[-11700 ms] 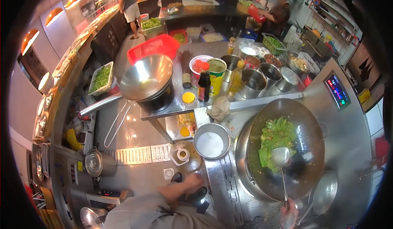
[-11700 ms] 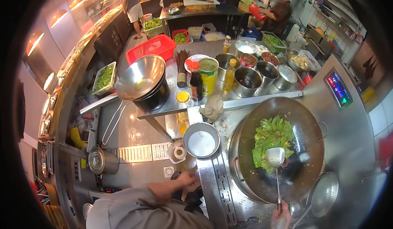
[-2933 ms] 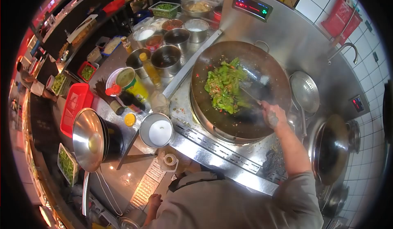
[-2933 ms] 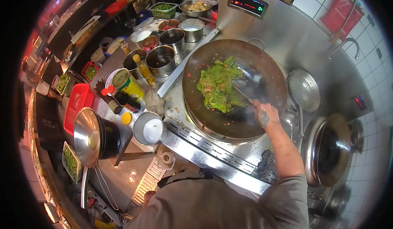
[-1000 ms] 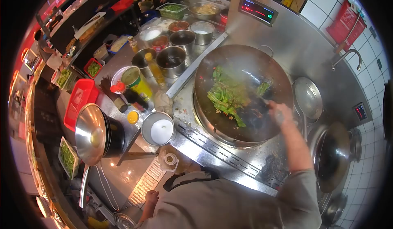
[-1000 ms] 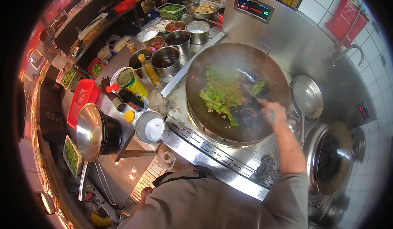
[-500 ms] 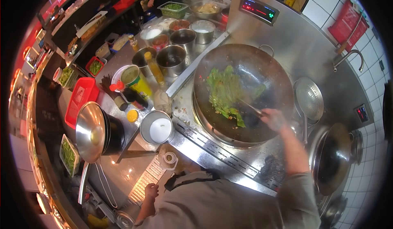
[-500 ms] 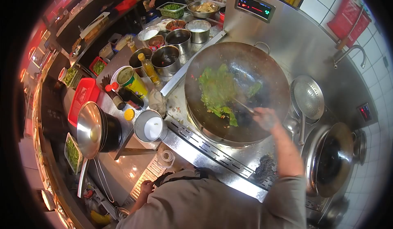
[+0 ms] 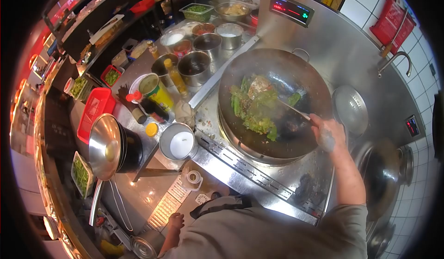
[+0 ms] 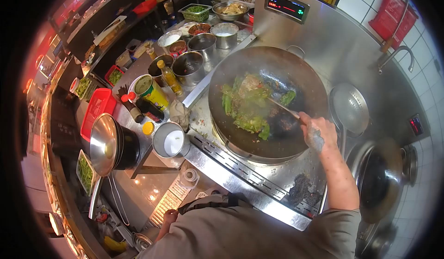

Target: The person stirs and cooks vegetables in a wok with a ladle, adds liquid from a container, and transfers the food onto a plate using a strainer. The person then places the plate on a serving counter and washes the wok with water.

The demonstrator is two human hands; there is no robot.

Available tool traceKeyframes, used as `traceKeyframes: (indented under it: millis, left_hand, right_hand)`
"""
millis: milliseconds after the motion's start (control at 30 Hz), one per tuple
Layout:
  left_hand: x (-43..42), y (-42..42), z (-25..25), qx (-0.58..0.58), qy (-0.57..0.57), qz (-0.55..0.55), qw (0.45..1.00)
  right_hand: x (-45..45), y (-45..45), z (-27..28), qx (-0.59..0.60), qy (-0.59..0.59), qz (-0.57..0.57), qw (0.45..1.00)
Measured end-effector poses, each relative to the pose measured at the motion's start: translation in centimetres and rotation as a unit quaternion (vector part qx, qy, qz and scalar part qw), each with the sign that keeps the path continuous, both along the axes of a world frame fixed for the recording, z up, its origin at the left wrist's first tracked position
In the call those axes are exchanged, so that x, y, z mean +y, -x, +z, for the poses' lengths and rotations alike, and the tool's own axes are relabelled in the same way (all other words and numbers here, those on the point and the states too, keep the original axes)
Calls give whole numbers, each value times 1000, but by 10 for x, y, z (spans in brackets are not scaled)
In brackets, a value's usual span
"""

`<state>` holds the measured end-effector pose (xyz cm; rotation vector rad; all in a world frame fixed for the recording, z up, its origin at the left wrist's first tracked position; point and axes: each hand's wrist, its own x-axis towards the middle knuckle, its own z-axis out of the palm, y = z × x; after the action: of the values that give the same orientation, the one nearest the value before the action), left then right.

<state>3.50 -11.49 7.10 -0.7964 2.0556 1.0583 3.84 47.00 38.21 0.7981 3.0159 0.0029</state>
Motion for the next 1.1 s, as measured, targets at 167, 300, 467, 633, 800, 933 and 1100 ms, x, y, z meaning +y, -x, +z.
traceKeyframes:
  millis: [167,300,467,633,800,933,1100]
  left_hand:
    - [-26,11,-27,-18,-39,59,997]
    - [-37,11,-31,-9,-31,21,999]
    - [-42,14,-28,-27,-47,-60,997]
    - [-31,23,-26,-66,-63,-127,988]
    - [-21,29,-24,-12,-98,-116,988]
    - [-62,21,-111,58,-135,-89,985]
    - [-78,-5,-175,104,4,-227,968]
  right_hand:
    - [-14,-23,-7,27,-36,-41,998]
    - [-36,-29,-12,105,-98,-68,987]
    - [-70,-59,-66,140,-100,-104,980]
    - [-125,-94,-107,132,94,-204,965]
    - [-104,-143,-196,454,272,-221,820]
    - [-103,-199,-193,614,376,-325,613]
    - [-85,-318,-186,580,318,-424,619]
